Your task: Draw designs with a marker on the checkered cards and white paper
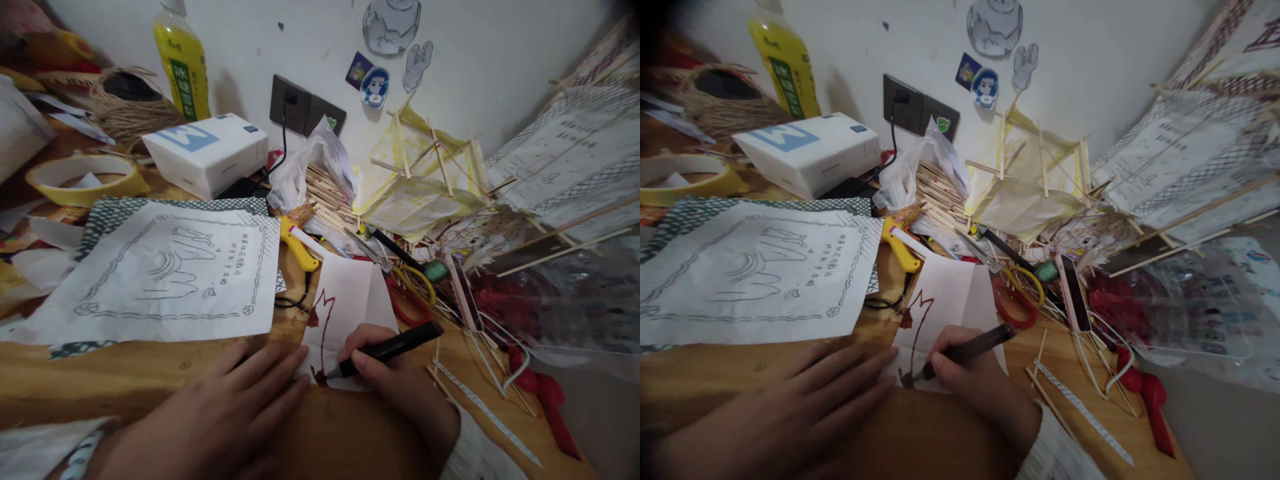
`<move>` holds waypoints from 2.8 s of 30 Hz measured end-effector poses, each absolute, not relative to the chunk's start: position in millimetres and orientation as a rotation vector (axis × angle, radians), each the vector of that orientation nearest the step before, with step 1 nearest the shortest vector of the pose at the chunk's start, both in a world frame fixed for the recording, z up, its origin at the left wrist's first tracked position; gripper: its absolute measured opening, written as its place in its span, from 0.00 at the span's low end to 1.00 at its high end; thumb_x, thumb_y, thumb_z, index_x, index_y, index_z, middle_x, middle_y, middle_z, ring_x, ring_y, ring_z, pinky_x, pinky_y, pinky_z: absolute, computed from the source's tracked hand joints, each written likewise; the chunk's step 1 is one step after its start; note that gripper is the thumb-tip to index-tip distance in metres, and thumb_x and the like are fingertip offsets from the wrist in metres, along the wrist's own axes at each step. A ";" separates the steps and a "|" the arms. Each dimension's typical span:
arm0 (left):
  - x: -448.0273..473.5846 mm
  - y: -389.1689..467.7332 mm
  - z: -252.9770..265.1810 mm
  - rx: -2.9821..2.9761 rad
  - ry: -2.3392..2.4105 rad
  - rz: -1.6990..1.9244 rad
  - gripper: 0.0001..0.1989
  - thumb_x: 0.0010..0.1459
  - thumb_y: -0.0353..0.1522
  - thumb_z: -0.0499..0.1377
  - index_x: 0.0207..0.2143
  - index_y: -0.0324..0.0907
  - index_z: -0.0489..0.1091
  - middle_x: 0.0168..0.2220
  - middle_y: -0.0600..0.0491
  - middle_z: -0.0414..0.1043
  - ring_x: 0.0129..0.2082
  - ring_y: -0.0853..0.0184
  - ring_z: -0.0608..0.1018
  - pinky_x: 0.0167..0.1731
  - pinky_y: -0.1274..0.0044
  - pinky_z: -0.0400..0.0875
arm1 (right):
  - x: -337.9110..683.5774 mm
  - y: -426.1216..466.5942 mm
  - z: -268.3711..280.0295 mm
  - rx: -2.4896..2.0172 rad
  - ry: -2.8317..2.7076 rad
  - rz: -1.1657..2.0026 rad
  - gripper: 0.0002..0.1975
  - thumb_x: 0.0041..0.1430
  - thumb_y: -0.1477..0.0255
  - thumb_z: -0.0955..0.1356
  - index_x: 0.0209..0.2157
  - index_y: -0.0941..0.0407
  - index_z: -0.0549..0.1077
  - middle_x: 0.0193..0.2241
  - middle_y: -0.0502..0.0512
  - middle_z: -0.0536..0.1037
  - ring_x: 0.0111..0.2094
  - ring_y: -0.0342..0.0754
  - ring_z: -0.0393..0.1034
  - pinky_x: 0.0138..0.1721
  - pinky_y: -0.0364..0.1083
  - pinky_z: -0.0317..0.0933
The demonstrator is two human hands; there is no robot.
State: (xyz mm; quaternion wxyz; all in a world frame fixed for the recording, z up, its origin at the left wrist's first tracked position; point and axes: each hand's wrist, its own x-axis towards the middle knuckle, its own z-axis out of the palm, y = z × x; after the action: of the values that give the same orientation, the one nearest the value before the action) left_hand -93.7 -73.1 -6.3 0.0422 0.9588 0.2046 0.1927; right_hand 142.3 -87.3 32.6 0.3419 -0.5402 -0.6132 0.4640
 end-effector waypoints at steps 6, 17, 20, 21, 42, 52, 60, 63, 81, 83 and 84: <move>-93.5 -70.8 -7.0 2.934 0.618 0.595 0.25 0.59 0.48 0.51 0.55 0.50 0.63 0.55 0.56 0.67 0.52 0.63 0.67 0.52 0.72 0.56 | 145.1 -88.5 27.8 -1.374 -1.550 1.225 0.12 0.52 0.64 0.67 0.22 0.57 0.69 0.19 0.48 0.68 0.20 0.41 0.61 0.21 0.39 0.56; -87.8 -69.3 -2.7 3.012 0.537 0.625 0.16 0.60 0.41 0.53 0.47 0.46 0.70 0.50 0.54 0.72 0.47 0.64 0.72 0.49 0.73 0.59 | 156.9 -104.1 19.6 -1.222 -1.517 1.067 0.15 0.56 0.62 0.68 0.45 0.50 0.69 0.34 0.53 0.74 0.34 0.47 0.70 0.35 0.45 0.65; -88.9 -69.9 1.5 2.970 0.585 0.564 0.21 0.58 0.46 0.53 0.48 0.45 0.69 0.51 0.52 0.71 0.49 0.62 0.70 0.50 0.71 0.59 | 156.3 -109.8 25.9 -1.279 -1.562 1.124 0.16 0.56 0.64 0.68 0.46 0.51 0.69 0.34 0.54 0.76 0.33 0.47 0.71 0.34 0.45 0.66; -89.2 -70.2 2.7 2.966 0.592 0.555 0.21 0.58 0.46 0.54 0.48 0.45 0.69 0.51 0.52 0.71 0.49 0.62 0.70 0.50 0.71 0.58 | 155.4 -110.3 27.6 -1.301 -1.579 1.132 0.13 0.56 0.64 0.68 0.43 0.52 0.70 0.33 0.54 0.76 0.32 0.47 0.71 0.32 0.44 0.65; -89.1 -73.2 5.5 3.039 0.600 0.551 0.17 0.60 0.43 0.52 0.46 0.43 0.69 0.52 0.50 0.69 0.51 0.60 0.67 0.48 0.68 0.57 | 143.1 -97.5 22.6 -1.316 -2.095 0.802 0.11 0.57 0.63 0.64 0.33 0.54 0.76 0.27 0.53 0.79 0.29 0.46 0.72 0.34 0.44 0.64; -88.9 -72.5 5.1 3.049 0.582 0.574 0.14 0.60 0.41 0.53 0.42 0.44 0.70 0.52 0.49 0.68 0.51 0.59 0.67 0.48 0.67 0.58 | 143.4 -96.8 22.5 -1.341 -2.059 0.881 0.11 0.57 0.64 0.64 0.33 0.55 0.75 0.25 0.53 0.78 0.25 0.45 0.71 0.29 0.43 0.63; -88.8 -73.2 5.9 3.052 0.577 0.561 0.14 0.60 0.41 0.53 0.43 0.43 0.70 0.52 0.48 0.68 0.51 0.58 0.67 0.47 0.67 0.59 | 147.2 -97.1 17.0 -1.315 -2.091 0.829 0.11 0.57 0.64 0.64 0.34 0.55 0.75 0.25 0.53 0.78 0.26 0.45 0.71 0.29 0.43 0.63; -87.9 -73.0 6.2 3.054 0.588 0.553 0.15 0.60 0.42 0.53 0.44 0.43 0.70 0.53 0.48 0.68 0.51 0.58 0.66 0.47 0.67 0.58 | 146.2 -97.0 19.4 -1.323 -2.115 0.762 0.11 0.57 0.64 0.64 0.33 0.55 0.75 0.26 0.54 0.79 0.27 0.46 0.72 0.31 0.44 0.63; -90.3 -73.8 0.7 3.012 0.576 0.592 0.11 0.59 0.40 0.56 0.39 0.45 0.70 0.54 0.49 0.66 0.53 0.58 0.66 0.50 0.66 0.57 | 144.4 -97.7 23.1 -1.272 -2.128 0.839 0.12 0.59 0.62 0.64 0.32 0.54 0.75 0.26 0.52 0.77 0.27 0.46 0.71 0.31 0.44 0.63; -90.7 -73.4 1.4 3.020 0.561 0.581 0.10 0.58 0.40 0.56 0.37 0.44 0.70 0.54 0.49 0.67 0.54 0.58 0.65 0.50 0.66 0.57 | 143.8 -97.1 23.5 -1.262 -2.128 0.864 0.12 0.59 0.62 0.63 0.32 0.54 0.75 0.25 0.52 0.77 0.26 0.46 0.70 0.29 0.43 0.62; -90.8 -73.1 1.7 3.020 0.555 0.578 0.10 0.58 0.40 0.56 0.36 0.44 0.70 0.54 0.49 0.67 0.54 0.58 0.65 0.50 0.66 0.57 | 143.4 -96.8 23.8 -1.266 -2.121 0.862 0.12 0.59 0.63 0.63 0.32 0.54 0.75 0.25 0.52 0.77 0.26 0.46 0.71 0.29 0.43 0.62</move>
State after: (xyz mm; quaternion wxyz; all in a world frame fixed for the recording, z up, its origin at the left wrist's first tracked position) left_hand -90.8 -73.1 1.7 0.0084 0.9665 0.1774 0.1850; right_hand 143.4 -96.8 23.8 0.2598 -0.4675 -0.7828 0.3181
